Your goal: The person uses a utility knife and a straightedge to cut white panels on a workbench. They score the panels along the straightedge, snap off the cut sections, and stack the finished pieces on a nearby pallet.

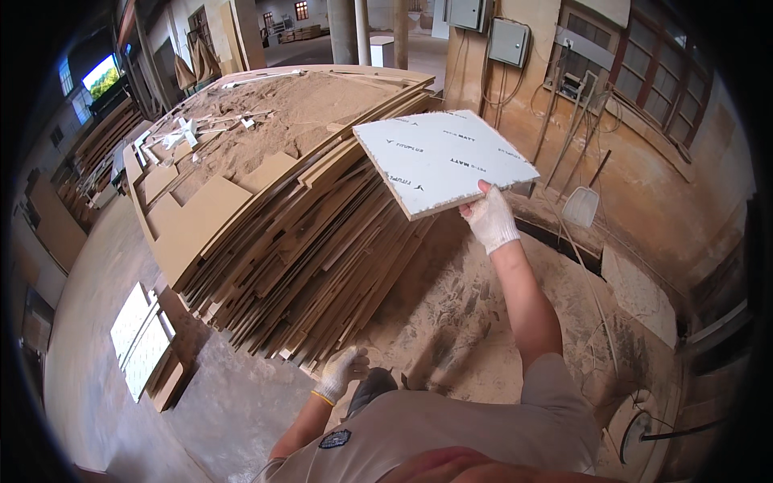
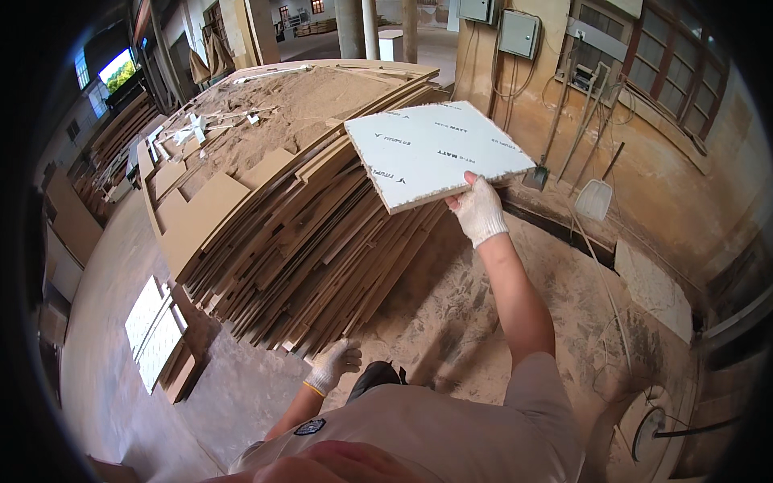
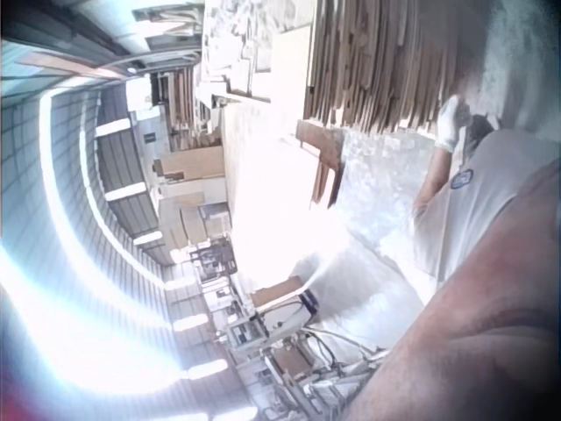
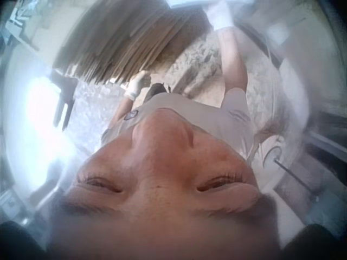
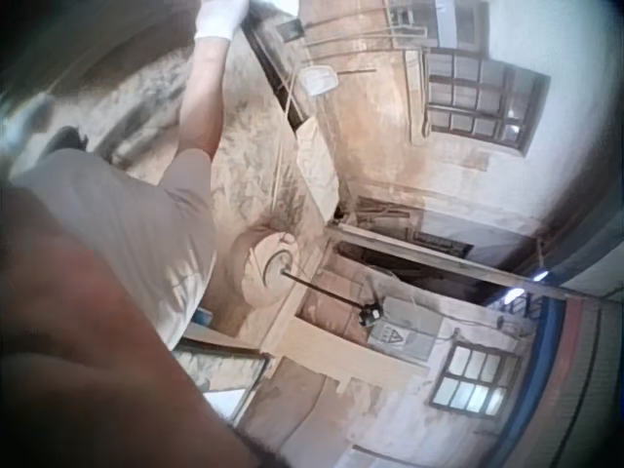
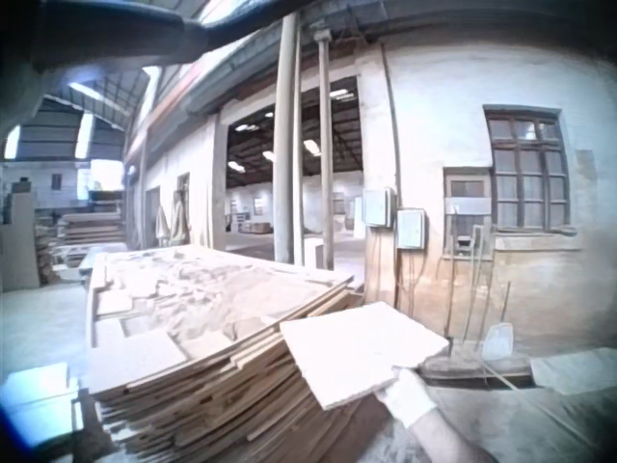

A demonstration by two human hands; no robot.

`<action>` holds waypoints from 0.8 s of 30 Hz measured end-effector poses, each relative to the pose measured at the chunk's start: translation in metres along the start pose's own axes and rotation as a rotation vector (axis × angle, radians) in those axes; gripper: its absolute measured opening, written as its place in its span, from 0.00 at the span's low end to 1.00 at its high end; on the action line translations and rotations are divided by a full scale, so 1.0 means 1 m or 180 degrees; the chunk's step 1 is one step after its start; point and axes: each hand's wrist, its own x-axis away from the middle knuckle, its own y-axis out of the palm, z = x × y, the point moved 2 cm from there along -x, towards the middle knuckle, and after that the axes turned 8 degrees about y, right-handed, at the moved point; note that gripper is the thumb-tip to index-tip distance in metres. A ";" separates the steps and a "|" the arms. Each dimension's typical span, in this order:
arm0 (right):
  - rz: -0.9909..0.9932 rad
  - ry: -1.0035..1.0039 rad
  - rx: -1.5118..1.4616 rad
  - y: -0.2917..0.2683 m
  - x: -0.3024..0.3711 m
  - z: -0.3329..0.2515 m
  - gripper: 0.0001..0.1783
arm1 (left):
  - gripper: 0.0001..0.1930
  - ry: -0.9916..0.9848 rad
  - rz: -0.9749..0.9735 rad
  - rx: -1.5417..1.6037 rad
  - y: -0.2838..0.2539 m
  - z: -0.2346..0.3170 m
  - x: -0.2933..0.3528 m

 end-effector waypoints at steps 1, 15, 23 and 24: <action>-0.0143 0.0026 0.0117 0.024 -0.054 -0.015 0.18 | 0.20 0.0072 0.0532 -0.0333 -0.014 -0.001 -0.001; -0.0333 0.0742 0.0341 0.152 -0.541 -0.014 0.22 | 0.16 0.1379 0.1059 -0.1015 0.082 0.143 -0.275; -0.0975 0.1626 0.1086 0.108 -0.599 -0.043 0.22 | 0.15 0.1530 0.1272 -0.1119 0.188 0.232 -0.370; -0.1013 0.1616 0.1577 0.105 -0.606 -0.052 0.22 | 0.14 0.1756 0.1324 -0.1470 0.202 0.248 -0.382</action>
